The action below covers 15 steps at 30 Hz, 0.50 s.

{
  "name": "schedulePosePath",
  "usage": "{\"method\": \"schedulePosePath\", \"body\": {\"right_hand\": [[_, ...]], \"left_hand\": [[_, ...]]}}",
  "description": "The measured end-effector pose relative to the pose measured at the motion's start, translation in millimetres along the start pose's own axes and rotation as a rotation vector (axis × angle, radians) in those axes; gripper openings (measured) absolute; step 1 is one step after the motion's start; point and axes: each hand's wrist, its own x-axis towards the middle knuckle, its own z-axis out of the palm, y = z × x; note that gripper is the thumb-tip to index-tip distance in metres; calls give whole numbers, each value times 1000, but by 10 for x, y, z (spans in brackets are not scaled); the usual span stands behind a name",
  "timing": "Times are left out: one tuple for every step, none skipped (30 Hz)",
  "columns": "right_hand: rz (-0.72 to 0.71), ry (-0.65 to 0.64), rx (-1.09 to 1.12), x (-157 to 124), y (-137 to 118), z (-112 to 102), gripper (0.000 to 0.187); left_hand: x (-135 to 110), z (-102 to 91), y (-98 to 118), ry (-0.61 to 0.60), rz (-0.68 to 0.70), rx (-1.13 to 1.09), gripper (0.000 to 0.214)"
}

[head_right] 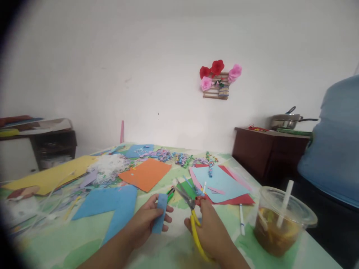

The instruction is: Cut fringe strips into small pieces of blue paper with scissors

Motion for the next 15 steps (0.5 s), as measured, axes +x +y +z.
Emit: {"method": "schedulePosePath", "body": {"right_hand": [[-13, -2, -45, -34, 2, -23, 51], [-26, -19, -89, -67, -8, -44, 50], [-40, -43, -129, -97, -27, -58, 47], [-52, -67, -159, -121, -53, -63, 44], [-63, -90, -182, -139, -84, -60, 43], [-70, -109, -203, -153, -114, -50, 44], [-75, -123, -221, -163, -142, -37, 44], [-76, -133, -237, -169, -164, -24, 45], [-73, -142, -251, -172, -180, -11, 45], [-68, -148, -264, -172, -188, -2, 44], [-61, -151, -276, -171, -190, 3, 43], [-54, -153, -286, -168, -186, 4, 43], [-49, -153, -295, -165, -178, 2, 42], [-44, -152, -302, -163, -168, -3, 41], [-39, -151, -306, -161, -159, -9, 39]], "left_hand": [[9, -6, 4, 19, 23, -3, 24], [17, -14, 7, 33, 46, 6, 21], [23, -23, 9, 38, 55, 20, 20], [26, -32, 12, 32, 50, 39, 22], [25, -40, 15, 24, 39, 57, 24], [19, -45, 18, 14, 24, 74, 25], [10, -47, 21, 7, 13, 91, 25], [-2, -47, 26, -1, 8, 105, 23], [-14, -45, 31, -8, 8, 114, 21], [-26, -41, 38, -12, 11, 124, 19], [-36, -36, 46, -13, 12, 135, 18], [-45, -30, 55, -9, 12, 149, 18], [-52, -24, 64, 1, 13, 168, 18], [-58, -19, 73, 12, 13, 193, 17], [-64, -14, 81, 21, 15, 220, 18]]}}
